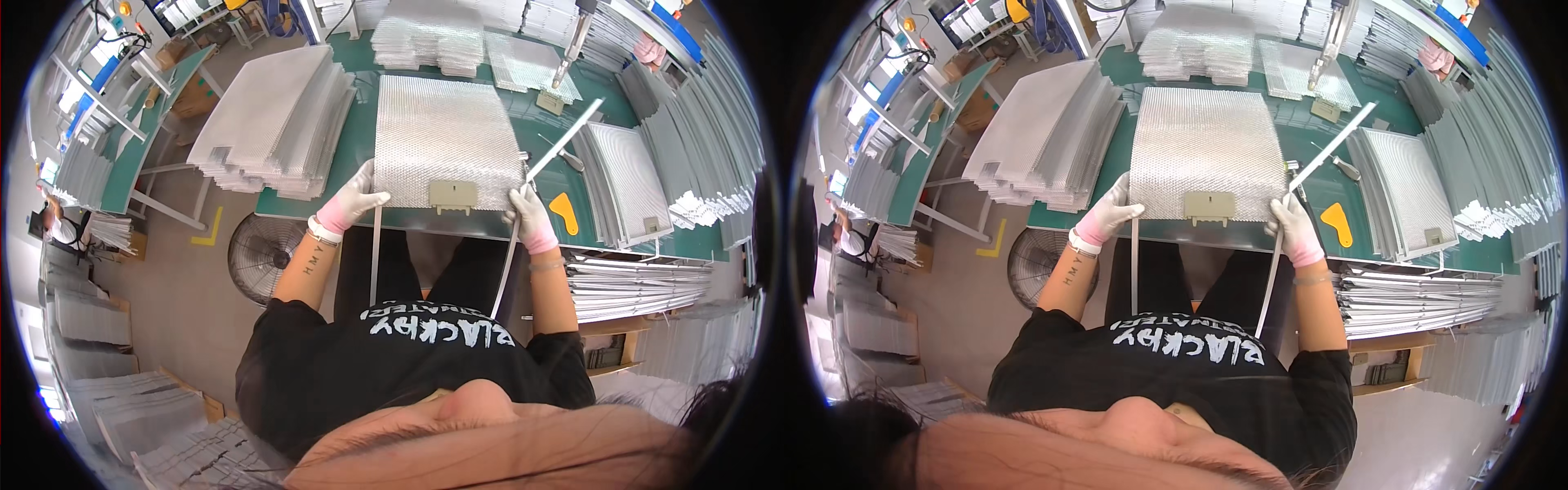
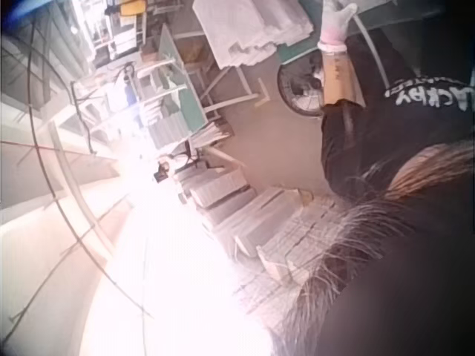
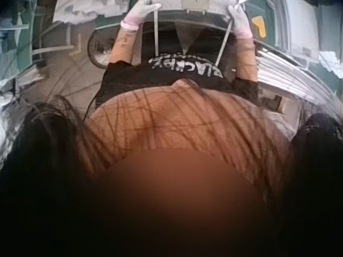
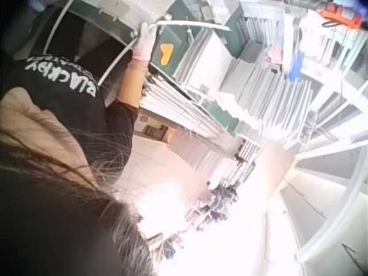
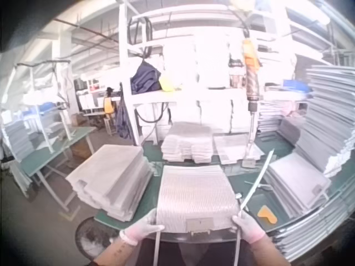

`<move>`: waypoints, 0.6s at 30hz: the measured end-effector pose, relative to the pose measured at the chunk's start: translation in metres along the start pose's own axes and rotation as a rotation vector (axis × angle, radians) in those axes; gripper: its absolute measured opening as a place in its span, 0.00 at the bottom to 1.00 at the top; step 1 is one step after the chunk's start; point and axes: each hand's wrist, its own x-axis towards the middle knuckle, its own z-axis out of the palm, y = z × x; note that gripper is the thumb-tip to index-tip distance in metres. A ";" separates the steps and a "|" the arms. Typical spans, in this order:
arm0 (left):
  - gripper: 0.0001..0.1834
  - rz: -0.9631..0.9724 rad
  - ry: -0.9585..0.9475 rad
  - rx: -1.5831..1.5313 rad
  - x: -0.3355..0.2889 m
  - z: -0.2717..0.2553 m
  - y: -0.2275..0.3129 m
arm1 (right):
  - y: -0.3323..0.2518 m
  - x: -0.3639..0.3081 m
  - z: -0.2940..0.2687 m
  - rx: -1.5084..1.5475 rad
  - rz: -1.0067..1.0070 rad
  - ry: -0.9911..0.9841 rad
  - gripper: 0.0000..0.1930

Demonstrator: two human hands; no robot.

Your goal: Assemble metal frames onto mesh filter pads using a mallet and manual alignment.

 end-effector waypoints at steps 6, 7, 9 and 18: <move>0.29 0.048 0.366 -0.064 -0.027 0.037 0.032 | -0.013 -0.017 0.006 -0.027 -0.052 -0.069 0.15; 0.27 0.057 0.430 -0.024 -0.030 0.036 0.033 | -0.014 -0.016 0.012 -0.051 -0.076 -0.074 0.14; 0.27 0.073 0.491 0.026 -0.040 0.040 0.037 | -0.018 -0.017 0.021 -0.075 -0.099 -0.088 0.13; 0.29 0.389 0.410 0.343 -0.075 0.042 0.057 | -0.036 -0.026 0.050 -0.066 -0.238 -0.206 0.12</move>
